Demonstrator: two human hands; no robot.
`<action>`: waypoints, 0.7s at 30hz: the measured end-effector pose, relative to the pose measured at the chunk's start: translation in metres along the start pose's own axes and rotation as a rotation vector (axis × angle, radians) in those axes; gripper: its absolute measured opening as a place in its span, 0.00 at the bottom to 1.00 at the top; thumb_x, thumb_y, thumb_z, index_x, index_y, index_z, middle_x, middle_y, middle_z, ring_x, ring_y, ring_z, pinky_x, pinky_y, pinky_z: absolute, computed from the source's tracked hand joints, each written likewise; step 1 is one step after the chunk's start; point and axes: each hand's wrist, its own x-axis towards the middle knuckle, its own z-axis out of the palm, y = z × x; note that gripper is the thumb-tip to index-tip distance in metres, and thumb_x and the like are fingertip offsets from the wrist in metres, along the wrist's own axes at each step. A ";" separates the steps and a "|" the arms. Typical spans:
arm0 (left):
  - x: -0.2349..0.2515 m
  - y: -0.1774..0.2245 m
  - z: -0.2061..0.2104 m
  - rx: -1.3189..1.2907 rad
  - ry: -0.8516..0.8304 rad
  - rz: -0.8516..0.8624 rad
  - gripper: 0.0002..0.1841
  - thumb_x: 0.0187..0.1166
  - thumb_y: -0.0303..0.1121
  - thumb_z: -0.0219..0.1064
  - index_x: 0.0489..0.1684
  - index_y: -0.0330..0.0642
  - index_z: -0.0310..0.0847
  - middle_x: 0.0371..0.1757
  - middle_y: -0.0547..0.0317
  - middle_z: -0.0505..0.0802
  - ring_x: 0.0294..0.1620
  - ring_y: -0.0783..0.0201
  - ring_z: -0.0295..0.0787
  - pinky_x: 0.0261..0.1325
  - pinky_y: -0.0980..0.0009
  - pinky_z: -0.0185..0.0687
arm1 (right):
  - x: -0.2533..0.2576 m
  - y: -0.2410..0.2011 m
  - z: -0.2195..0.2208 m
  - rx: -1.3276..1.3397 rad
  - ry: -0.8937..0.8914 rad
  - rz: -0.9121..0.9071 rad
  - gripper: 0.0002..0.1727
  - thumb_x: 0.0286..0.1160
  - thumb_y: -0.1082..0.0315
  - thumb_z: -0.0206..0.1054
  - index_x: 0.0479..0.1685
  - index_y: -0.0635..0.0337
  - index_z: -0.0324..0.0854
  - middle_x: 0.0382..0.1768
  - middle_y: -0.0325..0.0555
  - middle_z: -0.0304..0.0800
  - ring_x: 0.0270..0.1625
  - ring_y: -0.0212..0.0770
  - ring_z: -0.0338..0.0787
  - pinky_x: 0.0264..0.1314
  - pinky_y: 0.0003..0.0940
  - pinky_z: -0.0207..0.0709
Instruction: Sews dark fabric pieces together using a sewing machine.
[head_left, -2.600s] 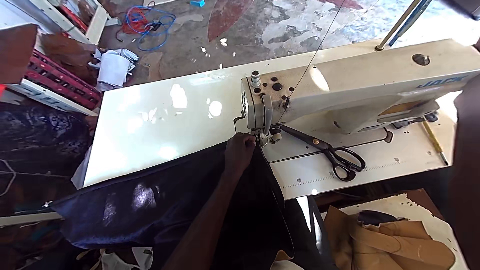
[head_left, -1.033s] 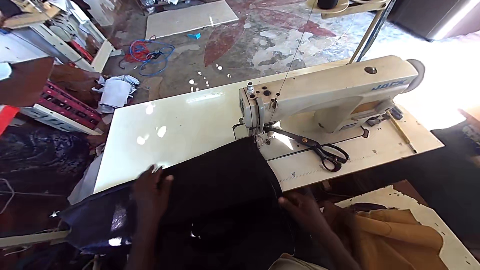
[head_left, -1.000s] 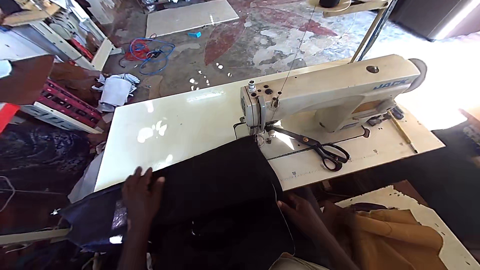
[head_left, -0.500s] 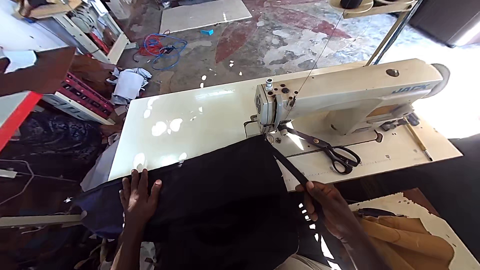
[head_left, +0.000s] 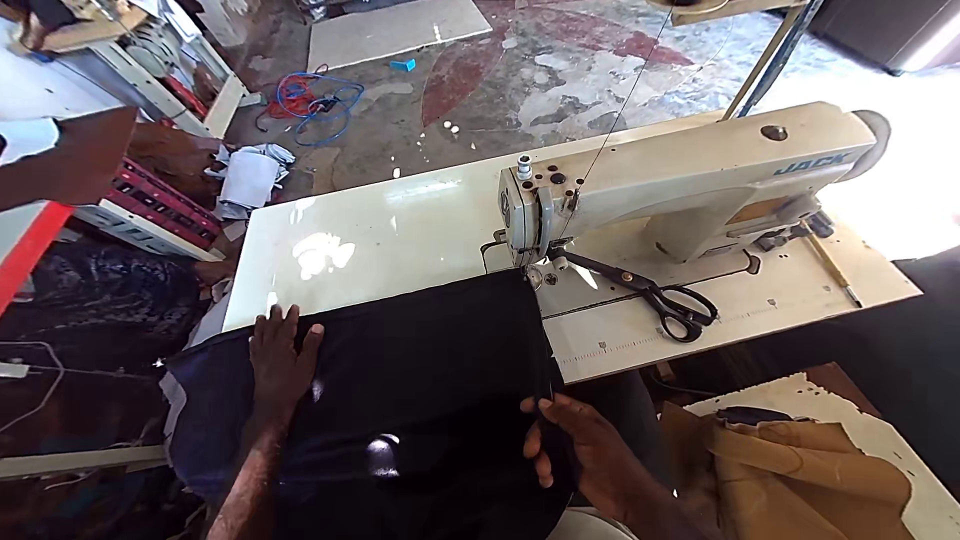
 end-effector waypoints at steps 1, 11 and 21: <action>0.002 0.027 0.002 -0.044 0.026 0.077 0.38 0.87 0.61 0.51 0.86 0.39 0.69 0.91 0.38 0.64 0.93 0.33 0.48 0.91 0.32 0.39 | 0.000 0.003 -0.007 -0.018 0.014 -0.020 0.22 0.95 0.61 0.42 0.64 0.68 0.75 0.30 0.55 0.90 0.26 0.44 0.91 0.30 0.37 0.89; 0.023 0.267 0.110 -0.304 -0.157 0.517 0.16 0.87 0.43 0.62 0.60 0.47 0.92 0.61 0.54 0.91 0.68 0.49 0.81 0.69 0.44 0.73 | 0.052 -0.062 -0.016 -0.163 0.159 -0.151 0.23 0.93 0.50 0.52 0.72 0.57 0.74 0.52 0.55 0.94 0.46 0.48 0.96 0.50 0.42 0.90; 0.021 0.274 0.124 -0.212 -0.205 0.495 0.17 0.87 0.41 0.61 0.69 0.52 0.87 0.64 0.55 0.86 0.66 0.48 0.78 0.65 0.45 0.72 | 0.096 -0.069 0.015 0.192 0.120 -0.104 0.17 0.90 0.61 0.51 0.73 0.43 0.70 0.31 0.42 0.84 0.22 0.30 0.82 0.21 0.21 0.75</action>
